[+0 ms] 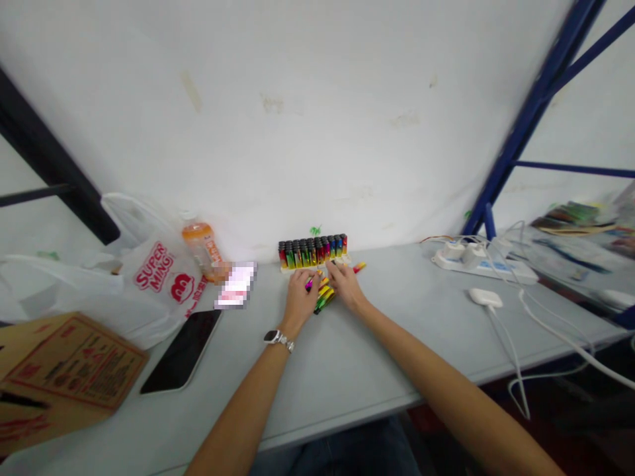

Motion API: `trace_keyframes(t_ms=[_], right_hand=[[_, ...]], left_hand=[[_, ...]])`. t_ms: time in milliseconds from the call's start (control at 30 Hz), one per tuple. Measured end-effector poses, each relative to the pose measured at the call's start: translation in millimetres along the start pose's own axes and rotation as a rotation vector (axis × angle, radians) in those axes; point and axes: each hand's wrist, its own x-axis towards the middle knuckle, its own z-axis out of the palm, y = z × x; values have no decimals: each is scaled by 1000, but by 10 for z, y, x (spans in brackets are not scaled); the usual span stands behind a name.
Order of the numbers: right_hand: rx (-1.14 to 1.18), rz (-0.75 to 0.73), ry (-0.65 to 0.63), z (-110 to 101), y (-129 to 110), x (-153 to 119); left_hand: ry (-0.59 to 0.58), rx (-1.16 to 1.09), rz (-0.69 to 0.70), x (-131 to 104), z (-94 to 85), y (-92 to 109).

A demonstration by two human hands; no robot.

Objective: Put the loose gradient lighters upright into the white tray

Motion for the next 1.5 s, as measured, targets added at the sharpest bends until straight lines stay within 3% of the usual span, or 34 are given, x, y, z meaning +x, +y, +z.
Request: trace_keyframes(t_ms=[267,367,467,567,800,1033,1267,1500], right_hand=[[-73,2,197,101,82,-90],[44,9,151,70,71,-104],[261,156,71,30,63,-107],[328,286,90,2,57,-92],[347,335,173,1,35,-69],[509,386,16,-58,-61,-126],[500,412,30,-54,-43,-116],[336,410,168,-5,-24,-75]], left_hand=[[-72,6,-22,-57,18,7],[-94,17,-18,-60,30,4],[-89,8,-24,-64,38,-8],[-91,-2,-25,-67,44,-18],[-102,4,-30,-63,47,-25],[-101,-12,-25,-72,46,-28],[-106,-7,-38,-75,43,-19],[-115,4,-34,-65,53,-36]])
